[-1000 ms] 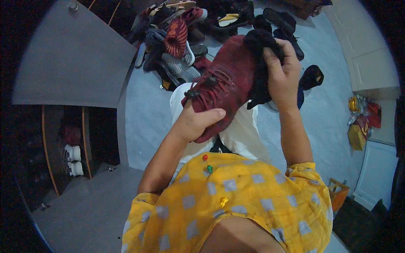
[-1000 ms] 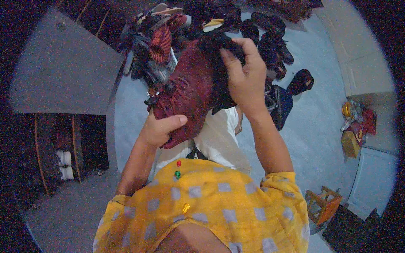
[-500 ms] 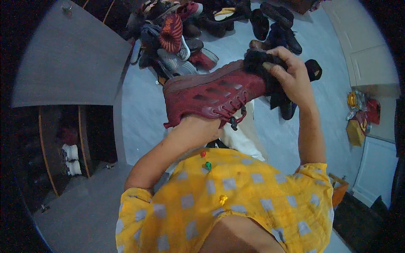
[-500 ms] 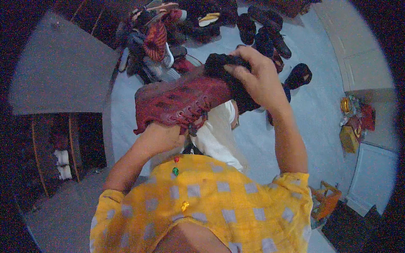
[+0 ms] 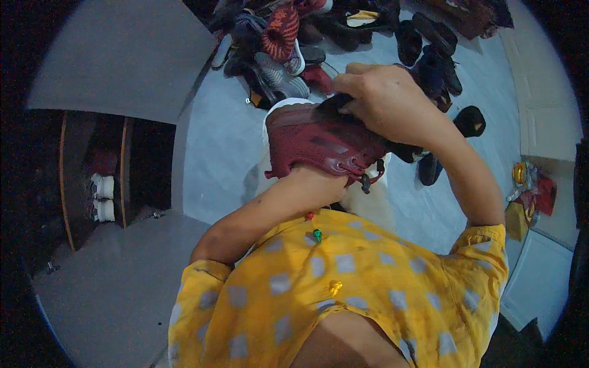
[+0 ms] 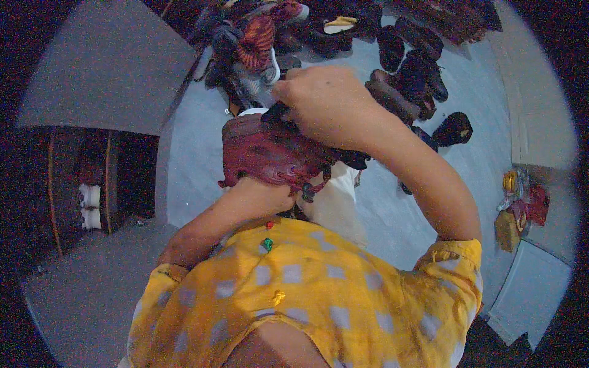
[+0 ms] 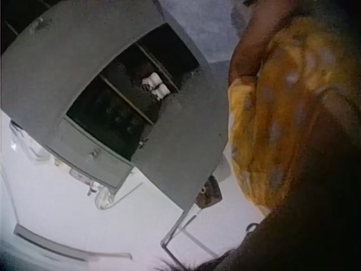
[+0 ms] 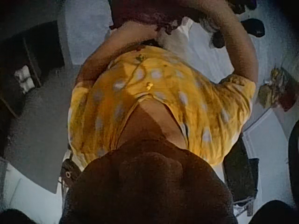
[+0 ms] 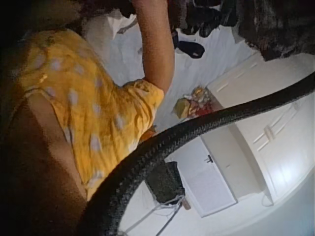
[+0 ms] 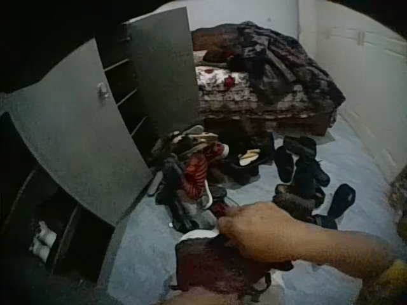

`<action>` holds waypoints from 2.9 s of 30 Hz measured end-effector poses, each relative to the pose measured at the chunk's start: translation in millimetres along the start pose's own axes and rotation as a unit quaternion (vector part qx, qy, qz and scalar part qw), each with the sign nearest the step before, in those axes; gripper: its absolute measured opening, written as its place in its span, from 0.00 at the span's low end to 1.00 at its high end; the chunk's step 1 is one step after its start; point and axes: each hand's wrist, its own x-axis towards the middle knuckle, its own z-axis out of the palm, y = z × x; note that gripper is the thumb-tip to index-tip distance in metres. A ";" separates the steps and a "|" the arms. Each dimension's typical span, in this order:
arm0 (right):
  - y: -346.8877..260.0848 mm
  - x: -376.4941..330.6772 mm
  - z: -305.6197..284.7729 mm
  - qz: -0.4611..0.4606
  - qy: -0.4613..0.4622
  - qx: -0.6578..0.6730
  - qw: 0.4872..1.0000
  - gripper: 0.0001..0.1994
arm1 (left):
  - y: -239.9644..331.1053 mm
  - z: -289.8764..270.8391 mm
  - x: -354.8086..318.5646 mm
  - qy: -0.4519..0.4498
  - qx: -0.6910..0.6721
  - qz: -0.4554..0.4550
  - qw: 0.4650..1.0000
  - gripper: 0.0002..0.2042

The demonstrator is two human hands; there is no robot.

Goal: The person sits on the floor and scrubs a maroon sneaker with a black cloth. They hold the shoe in their left hand and rub the upper, laces, and toe box with the cloth in their right hand, rotating the shoe to access different areas.

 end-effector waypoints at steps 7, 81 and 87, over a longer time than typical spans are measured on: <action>-41.6 45.4 34.4 -0.072 -0.006 0.057 0.996 0.09 | -8.8 21.5 4.3 0.145 -0.017 0.079 0.986 0.14; 32.9 -60.6 -47.3 0.007 0.083 -0.044 0.996 0.16 | -19.9 12.1 7.9 0.166 -0.058 0.023 0.984 0.11; 109.6 -109.6 -69.5 0.276 0.158 0.068 0.945 0.12 | -30.0 -27.9 23.4 -0.003 -0.036 0.007 0.999 0.13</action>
